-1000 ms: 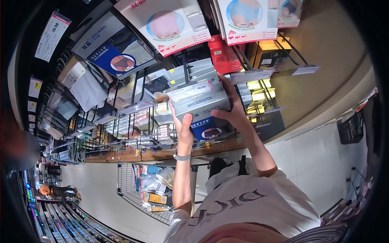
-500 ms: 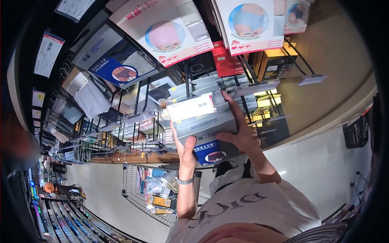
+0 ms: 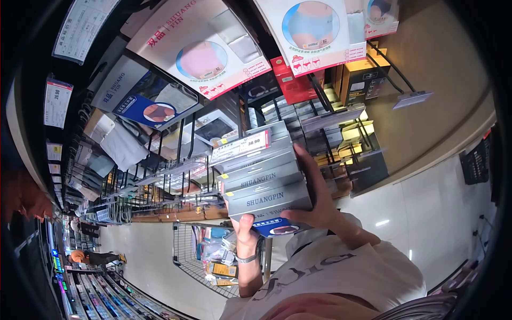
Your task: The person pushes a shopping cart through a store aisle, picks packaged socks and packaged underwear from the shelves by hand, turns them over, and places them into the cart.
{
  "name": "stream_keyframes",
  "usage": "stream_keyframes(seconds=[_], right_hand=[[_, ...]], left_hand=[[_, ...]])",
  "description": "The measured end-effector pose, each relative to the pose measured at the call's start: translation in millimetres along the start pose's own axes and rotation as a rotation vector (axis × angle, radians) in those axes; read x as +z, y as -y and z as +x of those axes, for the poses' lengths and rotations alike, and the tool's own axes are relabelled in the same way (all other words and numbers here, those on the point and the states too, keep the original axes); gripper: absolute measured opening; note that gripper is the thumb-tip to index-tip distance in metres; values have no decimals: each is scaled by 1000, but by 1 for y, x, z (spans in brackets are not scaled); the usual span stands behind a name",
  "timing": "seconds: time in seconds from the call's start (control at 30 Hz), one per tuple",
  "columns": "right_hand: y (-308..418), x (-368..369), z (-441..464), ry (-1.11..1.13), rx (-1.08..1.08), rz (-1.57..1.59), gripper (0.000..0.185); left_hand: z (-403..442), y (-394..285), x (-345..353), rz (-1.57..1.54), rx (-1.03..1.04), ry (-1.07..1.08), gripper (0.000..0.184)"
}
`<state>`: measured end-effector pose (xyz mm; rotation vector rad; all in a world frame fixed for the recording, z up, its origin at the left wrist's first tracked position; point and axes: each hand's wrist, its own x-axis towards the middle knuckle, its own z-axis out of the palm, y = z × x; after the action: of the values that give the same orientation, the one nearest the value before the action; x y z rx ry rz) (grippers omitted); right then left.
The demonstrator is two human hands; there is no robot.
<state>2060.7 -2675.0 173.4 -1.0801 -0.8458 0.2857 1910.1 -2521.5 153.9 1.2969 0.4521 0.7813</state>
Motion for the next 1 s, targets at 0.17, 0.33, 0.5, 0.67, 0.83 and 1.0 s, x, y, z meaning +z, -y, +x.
stream_keyframes(seconds=[0.17, 0.33, 0.5, 0.67, 0.83, 1.0], right_hand=[[-6, -2, -17, 24, -15, 12, 123], [-3, -2, -39, 50, 96, 47, 125], [-2, 2, -55, 109, 304, 225, 124], [-31, 14, -73, 125, 615, 245, 111], [-57, 43, -98, 146, 991, 241, 92], [-58, 85, -124, 413, 1029, 117, 88]], left_hand=[[-25, 22, -18, 22, 3, -42, 88], [-62, 45, -48, 50, -36, -21, 90], [-87, 6, -21, 152, -235, -6, 130], [-92, 7, -49, 150, -477, 157, 116], [-154, 63, -102, 25, -634, -88, 79], [-221, 60, -116, -186, -516, -434, 71]])
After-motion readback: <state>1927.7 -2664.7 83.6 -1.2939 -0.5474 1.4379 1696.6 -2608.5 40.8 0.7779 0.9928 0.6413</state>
